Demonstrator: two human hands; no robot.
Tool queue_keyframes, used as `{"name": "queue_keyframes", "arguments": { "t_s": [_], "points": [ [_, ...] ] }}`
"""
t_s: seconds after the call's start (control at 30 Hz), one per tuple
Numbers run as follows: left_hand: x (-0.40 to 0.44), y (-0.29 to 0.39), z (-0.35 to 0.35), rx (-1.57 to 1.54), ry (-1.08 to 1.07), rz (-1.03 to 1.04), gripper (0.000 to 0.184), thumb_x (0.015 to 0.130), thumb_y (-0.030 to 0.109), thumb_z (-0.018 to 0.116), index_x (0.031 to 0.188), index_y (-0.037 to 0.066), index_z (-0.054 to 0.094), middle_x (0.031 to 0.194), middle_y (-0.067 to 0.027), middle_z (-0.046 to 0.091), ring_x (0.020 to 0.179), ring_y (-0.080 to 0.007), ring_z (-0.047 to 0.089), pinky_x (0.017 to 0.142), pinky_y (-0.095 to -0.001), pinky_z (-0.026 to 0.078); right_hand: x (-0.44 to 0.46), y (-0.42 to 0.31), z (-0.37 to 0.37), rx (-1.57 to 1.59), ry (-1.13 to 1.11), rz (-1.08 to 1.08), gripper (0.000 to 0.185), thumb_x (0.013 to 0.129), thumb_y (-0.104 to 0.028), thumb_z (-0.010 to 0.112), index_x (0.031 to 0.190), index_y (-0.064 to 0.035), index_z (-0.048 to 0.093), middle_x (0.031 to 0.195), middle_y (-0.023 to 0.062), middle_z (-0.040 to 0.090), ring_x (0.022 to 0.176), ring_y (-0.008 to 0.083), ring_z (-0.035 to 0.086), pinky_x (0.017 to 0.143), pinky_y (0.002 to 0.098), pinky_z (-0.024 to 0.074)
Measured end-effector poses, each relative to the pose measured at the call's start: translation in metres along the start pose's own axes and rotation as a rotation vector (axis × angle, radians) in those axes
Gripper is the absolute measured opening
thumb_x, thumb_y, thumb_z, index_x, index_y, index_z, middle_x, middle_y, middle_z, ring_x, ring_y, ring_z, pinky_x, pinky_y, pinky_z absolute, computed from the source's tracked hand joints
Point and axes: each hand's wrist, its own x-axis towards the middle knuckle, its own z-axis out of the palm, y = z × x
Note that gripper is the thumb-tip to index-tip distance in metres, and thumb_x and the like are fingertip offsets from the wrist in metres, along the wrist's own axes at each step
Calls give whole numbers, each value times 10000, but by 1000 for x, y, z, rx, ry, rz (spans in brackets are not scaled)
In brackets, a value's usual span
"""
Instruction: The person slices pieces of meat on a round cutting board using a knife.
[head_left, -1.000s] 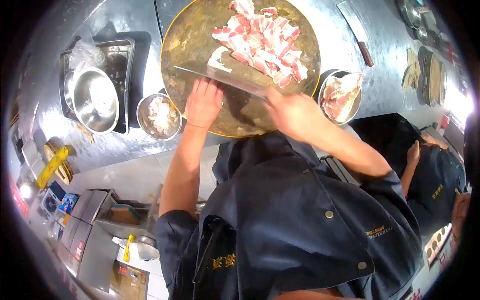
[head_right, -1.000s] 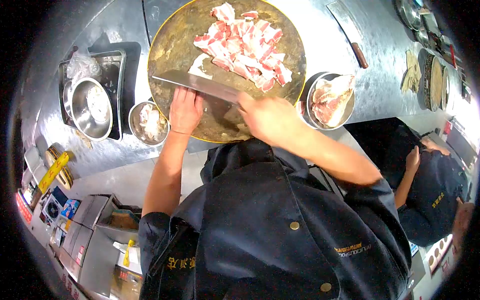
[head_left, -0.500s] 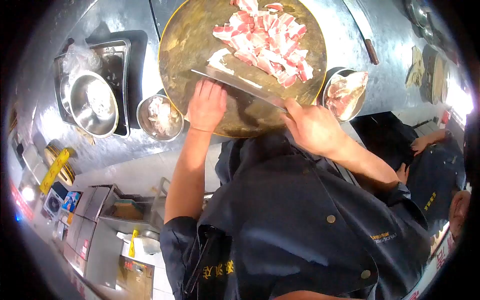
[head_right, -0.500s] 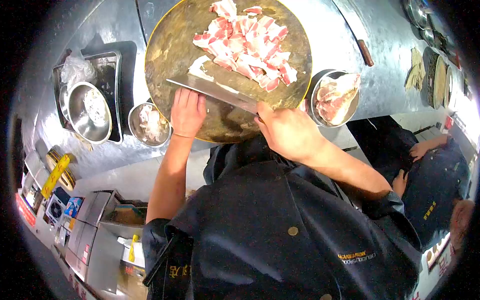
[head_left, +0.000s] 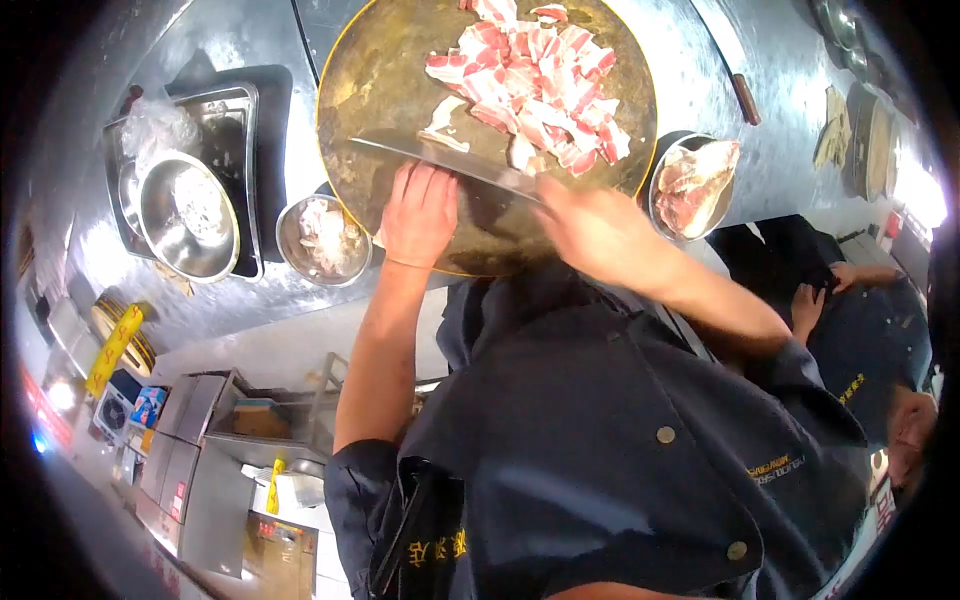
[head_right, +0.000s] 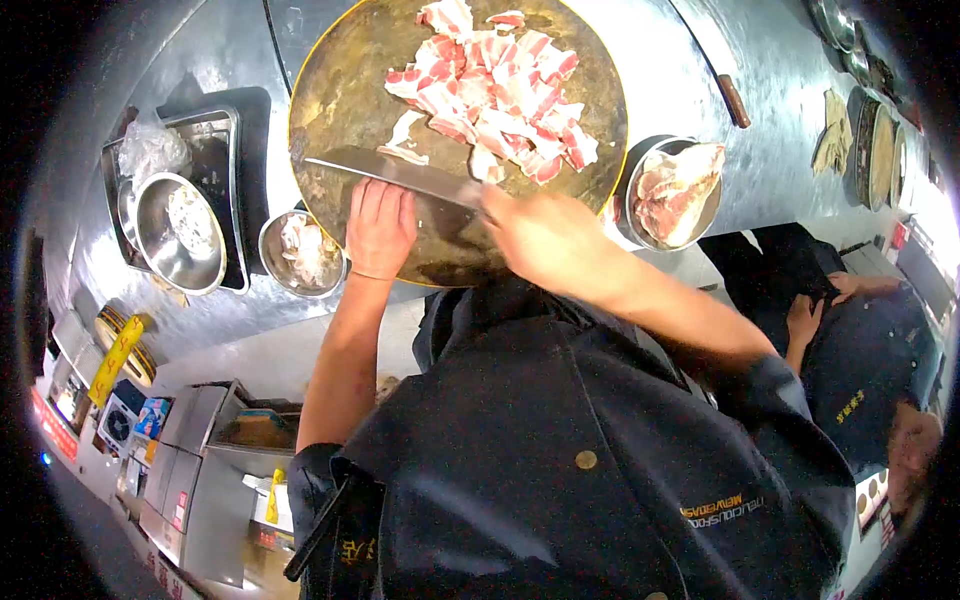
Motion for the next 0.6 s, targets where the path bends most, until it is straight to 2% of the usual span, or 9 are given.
{"name": "queue_keyframes", "arguments": {
  "t_s": [0.07,0.13,0.23,0.3,0.4,0.43,0.5,0.53,0.6],
  "points": [
    [3,-1,4,-33,65,11,309,903,77,753,1206,44,705,1227,-159,679,1136,-401,648,1025,-505,540,62,12,46,-18,57,-138,231,1041,-258,637,1138,-52,601,716,233,680,707,476,704,618,579,561],
    [-2,1,3,-41,57,-34,318,900,74,747,1215,40,708,1234,-160,685,1147,-404,650,1032,-508,538,65,4,40,-3,83,-155,225,1035,-245,647,1140,-51,603,718,239,677,692,475,699,619,578,559],
    [-2,-2,5,-31,40,-68,338,898,75,744,1232,33,712,1250,-164,696,1171,-410,652,1044,-513,534,12,0,-1,-17,-1,-64,226,1029,-237,655,1148,-51,606,717,247,675,689,474,699,626,578,560],
    [-4,-4,2,0,8,-67,375,898,83,743,1266,19,708,1282,-181,703,1196,-431,653,1051,-516,535,-27,6,-17,17,-16,-32,258,1037,-240,603,1208,-49,569,679,242,670,668,479,705,607,600,561],
    [-4,-4,4,-20,39,-41,316,895,80,752,1205,24,718,1236,-177,702,1147,-421,662,1029,-512,542,-36,5,-23,13,-117,98,229,1026,-246,659,1160,-66,614,734,238,685,716,467,709,641,582,562],
    [-4,-4,6,-20,37,-41,316,895,80,752,1205,24,718,1236,-177,702,1147,-421,662,1029,-512,542,-19,1,-15,8,-113,89,214,1038,-240,636,1150,-59,608,766,235,699,728,466,712,643,586,562],
    [-3,-3,7,-18,67,-41,252,890,78,765,1134,33,719,1162,-167,702,1092,-404,665,999,-512,551,34,1,16,-11,-91,-7,212,1048,-242,620,1133,-49,602,790,243,706,733,465,713,645,582,566],
    [-2,-1,5,-14,63,-39,252,890,78,765,1134,33,719,1162,-167,702,1092,-404,665,999,-512,551,64,12,43,-3,32,-145,216,1051,-250,618,1114,-44,595,783,244,704,725,461,714,637,574,568],
    [5,2,2,-70,135,-31,212,885,84,781,1084,48,716,1098,-159,698,1046,-391,664,975,-510,558,70,6,41,-25,98,-211,226,1044,-256,633,1105,-42,591,767,246,696,720,462,713,631,569,567]
  ]
}}
